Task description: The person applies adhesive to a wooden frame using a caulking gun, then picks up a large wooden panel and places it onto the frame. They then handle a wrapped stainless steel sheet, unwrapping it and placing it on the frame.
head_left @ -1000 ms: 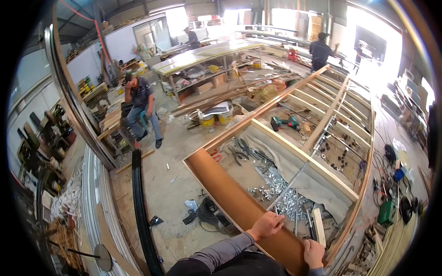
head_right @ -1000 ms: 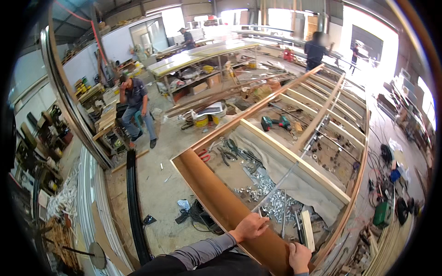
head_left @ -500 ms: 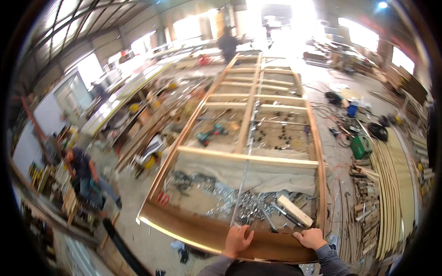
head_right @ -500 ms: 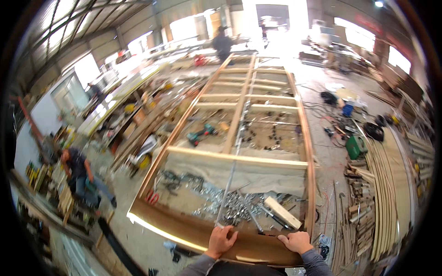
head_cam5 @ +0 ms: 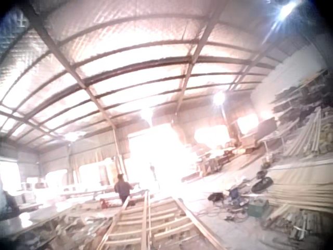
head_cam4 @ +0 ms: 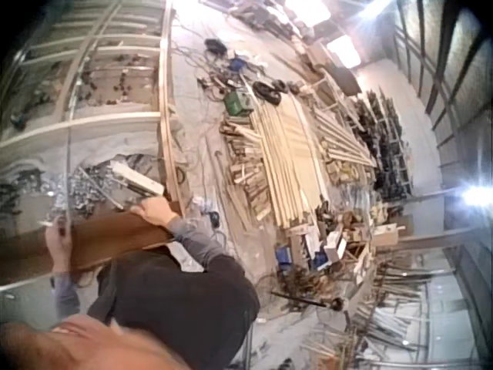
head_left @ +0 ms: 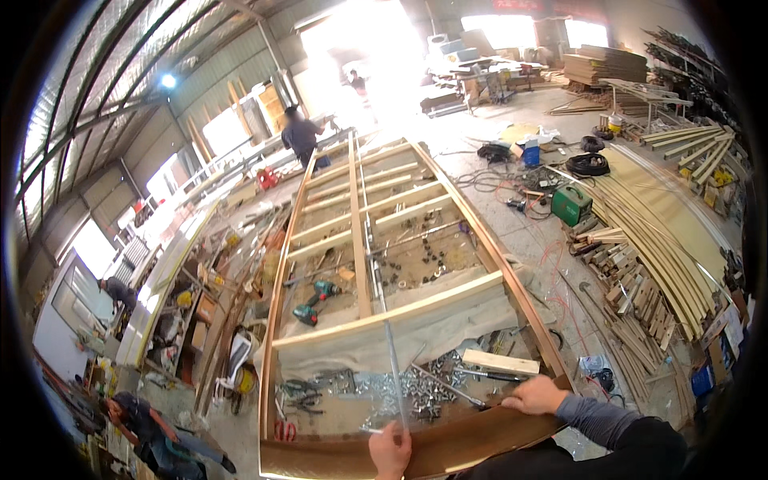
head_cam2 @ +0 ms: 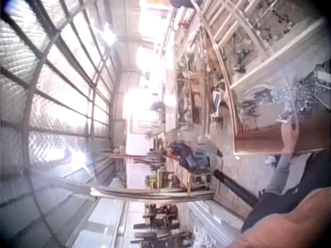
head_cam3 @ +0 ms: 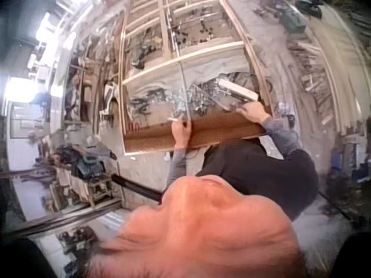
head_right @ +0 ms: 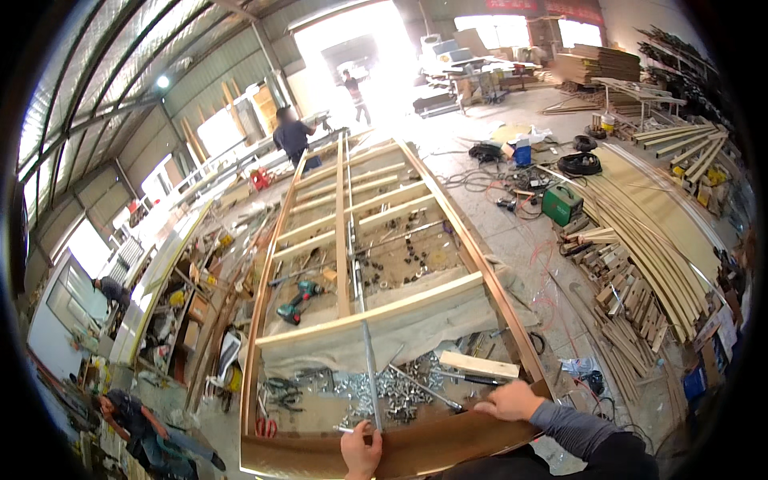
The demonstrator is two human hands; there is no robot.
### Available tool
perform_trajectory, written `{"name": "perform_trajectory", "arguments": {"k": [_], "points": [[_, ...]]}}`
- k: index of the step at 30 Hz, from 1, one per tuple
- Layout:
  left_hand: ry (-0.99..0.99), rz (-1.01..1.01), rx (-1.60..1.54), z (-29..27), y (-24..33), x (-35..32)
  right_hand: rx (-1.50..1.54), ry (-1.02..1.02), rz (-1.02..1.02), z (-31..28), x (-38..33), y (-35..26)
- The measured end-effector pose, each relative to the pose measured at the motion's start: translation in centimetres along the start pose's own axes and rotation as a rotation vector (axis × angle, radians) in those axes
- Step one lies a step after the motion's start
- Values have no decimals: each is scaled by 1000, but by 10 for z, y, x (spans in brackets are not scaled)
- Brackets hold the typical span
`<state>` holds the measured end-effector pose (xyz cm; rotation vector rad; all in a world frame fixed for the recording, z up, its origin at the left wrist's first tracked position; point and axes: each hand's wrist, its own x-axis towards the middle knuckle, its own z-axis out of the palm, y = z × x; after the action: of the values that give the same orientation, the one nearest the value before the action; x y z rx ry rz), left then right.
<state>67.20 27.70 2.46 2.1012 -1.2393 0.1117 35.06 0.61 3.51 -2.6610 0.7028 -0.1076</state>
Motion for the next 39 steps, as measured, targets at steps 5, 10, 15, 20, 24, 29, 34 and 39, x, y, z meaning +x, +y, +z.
{"name": "perform_trajectory", "arguments": {"k": [5, 10, 15, 20, 24, 29, 34, 39], "points": [[-35, -41, 68, -19, 12, -5, -74, -170, 172, -7, 1, -7], [29, 8, 67, 4, -6, -17, -22, -239, 169, -15, -1, -11], [-9, -13, 105, -4, 8, -2, 60, -370, 166, -22, 11, 1], [14, 37, 121, 13, -8, -6, 159, -529, 285, -53, 57, 14], [6, 28, 126, 12, -5, -8, 207, -676, 207, -16, 38, 38], [25, 68, 108, 17, -18, -5, 563, -1027, 503, -34, 82, 38], [32, 56, 103, 20, -31, -12, 604, -1005, 190, 13, 74, 38], [-97, -47, 40, -11, 6, 13, 552, -901, 219, 58, 77, 78]]}}
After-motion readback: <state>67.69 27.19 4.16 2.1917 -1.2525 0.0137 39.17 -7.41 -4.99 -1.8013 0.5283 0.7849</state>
